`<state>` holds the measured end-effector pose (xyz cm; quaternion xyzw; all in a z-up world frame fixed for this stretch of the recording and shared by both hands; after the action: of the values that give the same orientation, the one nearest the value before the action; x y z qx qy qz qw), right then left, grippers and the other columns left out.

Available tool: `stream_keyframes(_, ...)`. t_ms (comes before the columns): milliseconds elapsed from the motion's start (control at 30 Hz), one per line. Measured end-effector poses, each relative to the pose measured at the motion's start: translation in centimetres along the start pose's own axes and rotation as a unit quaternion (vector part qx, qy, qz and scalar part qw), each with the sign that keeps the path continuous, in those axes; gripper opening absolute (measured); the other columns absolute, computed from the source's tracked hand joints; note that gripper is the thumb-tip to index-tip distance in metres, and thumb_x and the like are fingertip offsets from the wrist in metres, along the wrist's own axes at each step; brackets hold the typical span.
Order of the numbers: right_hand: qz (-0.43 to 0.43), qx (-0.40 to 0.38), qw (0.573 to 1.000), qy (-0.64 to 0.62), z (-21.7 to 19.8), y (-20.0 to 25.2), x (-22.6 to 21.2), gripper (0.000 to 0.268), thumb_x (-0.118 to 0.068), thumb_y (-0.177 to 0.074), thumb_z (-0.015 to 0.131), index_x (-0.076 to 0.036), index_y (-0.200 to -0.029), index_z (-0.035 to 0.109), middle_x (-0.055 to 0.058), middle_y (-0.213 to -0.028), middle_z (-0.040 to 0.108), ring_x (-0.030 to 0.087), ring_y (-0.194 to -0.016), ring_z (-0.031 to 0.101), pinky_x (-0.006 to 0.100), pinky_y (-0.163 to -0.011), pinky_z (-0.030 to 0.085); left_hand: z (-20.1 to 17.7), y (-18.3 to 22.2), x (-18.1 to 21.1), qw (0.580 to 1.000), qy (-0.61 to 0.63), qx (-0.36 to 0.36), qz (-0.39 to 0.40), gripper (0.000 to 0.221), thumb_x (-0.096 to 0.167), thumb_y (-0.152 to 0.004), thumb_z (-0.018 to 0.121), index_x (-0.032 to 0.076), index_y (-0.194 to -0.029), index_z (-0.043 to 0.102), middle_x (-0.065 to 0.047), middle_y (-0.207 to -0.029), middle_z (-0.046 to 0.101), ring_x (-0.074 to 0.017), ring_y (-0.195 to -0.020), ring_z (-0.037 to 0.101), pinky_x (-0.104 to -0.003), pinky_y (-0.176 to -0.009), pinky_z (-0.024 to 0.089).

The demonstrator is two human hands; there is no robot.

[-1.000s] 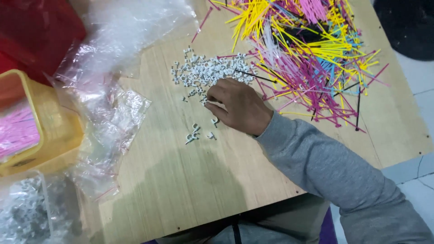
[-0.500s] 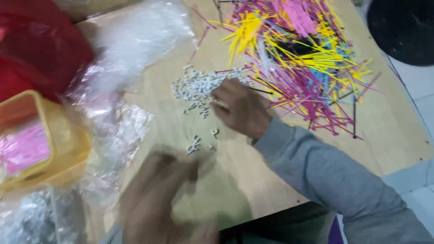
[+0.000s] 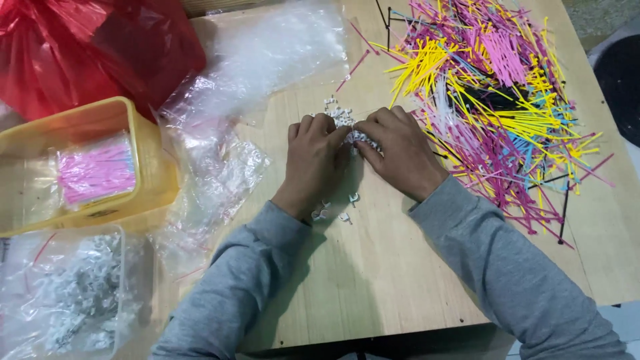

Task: Picking up small white plastic components from a table and placing them into a small plastic bag.

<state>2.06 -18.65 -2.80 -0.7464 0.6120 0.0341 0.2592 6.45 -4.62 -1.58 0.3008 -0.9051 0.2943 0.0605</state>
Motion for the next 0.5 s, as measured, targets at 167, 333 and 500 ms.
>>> stream_keyframes(167,-0.007,0.009,0.999,-0.035,-0.1,0.0,0.0,0.019,-0.015,-0.099,0.069,-0.009,-0.117,0.073,0.012,-0.099,0.063,0.033,-0.094,0.062,0.045,-0.081,0.05,1.1,0.4,-0.9,0.999,0.036,0.033,0.001,0.021,0.008,-0.082,0.079,0.011,-0.102,0.077,-0.008,-0.087,0.061,-0.0261,-0.088,0.059,-0.046,-0.083,0.048)
stream_keyframes(333,-0.004,0.035,0.996,-0.086,-0.3,0.1,0.2,0.016,-0.011,-0.099,0.07,-0.009,-0.114,0.074,0.012,-0.099,0.066,0.033,-0.092,0.066,0.044,-0.08,0.054,0.7,0.8,-1.0,0.997,0.062,0.05,0.005,0.016,0.002,-0.083,0.076,0.01,-0.096,0.075,-0.008,-0.088,0.063,-0.0279,-0.089,0.061,-0.047,-0.085,0.05)
stream_keyframes(500,0.006,0.083,0.986,-0.148,-1.7,0.6,0.4,0.013,-0.006,-0.099,0.071,-0.005,-0.11,0.076,0.016,-0.097,0.068,0.036,-0.089,0.069,0.042,-0.074,0.056,-0.7,0.7,-0.7,0.994,0.068,0.085,0.015,0.015,0.003,-0.088,0.075,0.011,-0.101,0.073,-0.01,-0.095,0.067,-0.0301,-0.098,0.064,-0.05,-0.09,0.051)
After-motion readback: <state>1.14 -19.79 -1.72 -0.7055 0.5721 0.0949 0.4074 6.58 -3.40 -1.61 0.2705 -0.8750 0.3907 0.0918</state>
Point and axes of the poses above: each hand's wrist, its own y-axis away from the middle knuckle, its own z-axis out of the palm, x = y × z, the point moved 6 cm from there along -y, towards the middle knuckle
